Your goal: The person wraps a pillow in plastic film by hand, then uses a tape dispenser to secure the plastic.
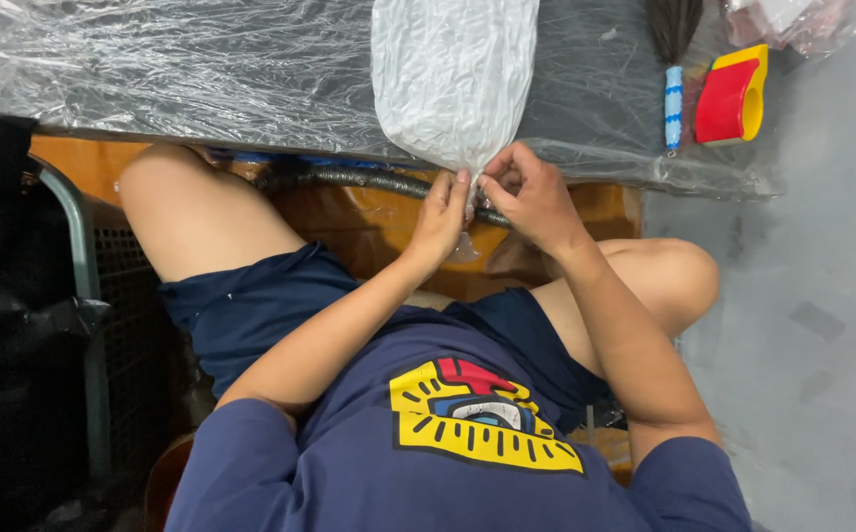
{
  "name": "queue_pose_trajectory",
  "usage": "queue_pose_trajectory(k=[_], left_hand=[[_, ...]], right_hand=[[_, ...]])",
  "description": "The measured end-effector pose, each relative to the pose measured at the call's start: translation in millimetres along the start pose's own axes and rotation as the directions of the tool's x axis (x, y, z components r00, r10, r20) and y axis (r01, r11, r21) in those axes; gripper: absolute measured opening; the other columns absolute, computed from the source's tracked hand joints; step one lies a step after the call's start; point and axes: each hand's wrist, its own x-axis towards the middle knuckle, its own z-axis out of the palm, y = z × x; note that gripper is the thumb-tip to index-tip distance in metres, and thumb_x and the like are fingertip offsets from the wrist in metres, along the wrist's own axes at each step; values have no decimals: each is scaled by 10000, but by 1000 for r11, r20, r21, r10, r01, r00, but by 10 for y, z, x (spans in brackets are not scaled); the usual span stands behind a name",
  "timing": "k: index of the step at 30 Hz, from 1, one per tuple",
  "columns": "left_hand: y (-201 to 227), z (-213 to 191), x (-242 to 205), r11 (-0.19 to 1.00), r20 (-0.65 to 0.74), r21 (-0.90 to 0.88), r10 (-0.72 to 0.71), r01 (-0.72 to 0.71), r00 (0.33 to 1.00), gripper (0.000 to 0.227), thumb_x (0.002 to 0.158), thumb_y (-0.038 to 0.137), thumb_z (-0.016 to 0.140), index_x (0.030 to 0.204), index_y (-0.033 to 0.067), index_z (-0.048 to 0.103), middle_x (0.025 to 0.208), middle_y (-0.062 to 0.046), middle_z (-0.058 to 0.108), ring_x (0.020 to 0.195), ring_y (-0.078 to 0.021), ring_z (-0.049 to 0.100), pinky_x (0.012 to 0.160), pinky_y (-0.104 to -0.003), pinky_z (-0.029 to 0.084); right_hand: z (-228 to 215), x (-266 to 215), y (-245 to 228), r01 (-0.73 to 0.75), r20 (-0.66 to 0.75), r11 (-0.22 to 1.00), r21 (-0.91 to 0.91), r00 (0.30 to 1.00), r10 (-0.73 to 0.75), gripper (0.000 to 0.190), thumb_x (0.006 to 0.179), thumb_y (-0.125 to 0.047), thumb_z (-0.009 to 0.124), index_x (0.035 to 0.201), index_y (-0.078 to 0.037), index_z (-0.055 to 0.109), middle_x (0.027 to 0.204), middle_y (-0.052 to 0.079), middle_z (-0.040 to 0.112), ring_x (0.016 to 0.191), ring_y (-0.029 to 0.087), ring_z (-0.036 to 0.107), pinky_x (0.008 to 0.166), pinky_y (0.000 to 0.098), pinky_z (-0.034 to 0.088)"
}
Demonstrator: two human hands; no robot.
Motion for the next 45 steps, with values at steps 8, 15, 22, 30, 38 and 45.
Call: queue_pose_trajectory(k=[8,15,22,30,38,45], left_hand=[[35,23,2,995,-57,-91,-34,29,998,329,1052,389,510,908,116,626,641,-66,641,554,-170,637,535,-305,520],[160,39,-51,868,8,-468,-186,169,982,203,1030,225,559,982,29,581,788,-35,553,645,-109,586,529,-195,487],[314,-27,-154,713,76,-634,-327,299,942,200,978,169,633,983,-18,562,764,-81,524,614,-141,562,496,-218,481],[163,-43,-107,628,160,-681,-375,377,913,233,977,227,660,967,47,513,689,-61,510,518,-121,535,413,-248,410],[53,33,-191,580,143,-737,-369,348,918,263,989,193,709,1006,6,524,770,-108,597,605,-133,612,517,-219,503],[3,2,-247,523,178,-759,-407,389,896,291,977,204,744,966,-46,596,814,-166,658,635,-181,657,575,-300,573]], right_hand=[[-247,-75,-4,-106,191,993,43,977,96,238,1004,-71,661,1208,26,584,980,174,720,737,233,741,627,365,608],[-398,-117,-22,-168,167,985,-34,971,171,190,1064,-141,580,1138,-27,712,881,147,737,772,216,736,710,372,593],[-28,-147,460,-266,54,950,165,964,260,171,1045,-178,631,1121,-86,754,853,89,745,744,151,709,664,275,588],[726,185,1239,-457,156,616,642,864,478,191,971,-131,647,1118,-64,748,890,56,696,780,175,693,720,333,598],[954,534,1096,-513,223,667,540,851,475,166,952,-168,638,1003,-42,733,815,106,693,696,283,693,604,432,583],[916,680,565,-495,216,849,188,864,456,246,947,-264,609,968,-56,739,821,112,712,753,303,706,645,456,580]])
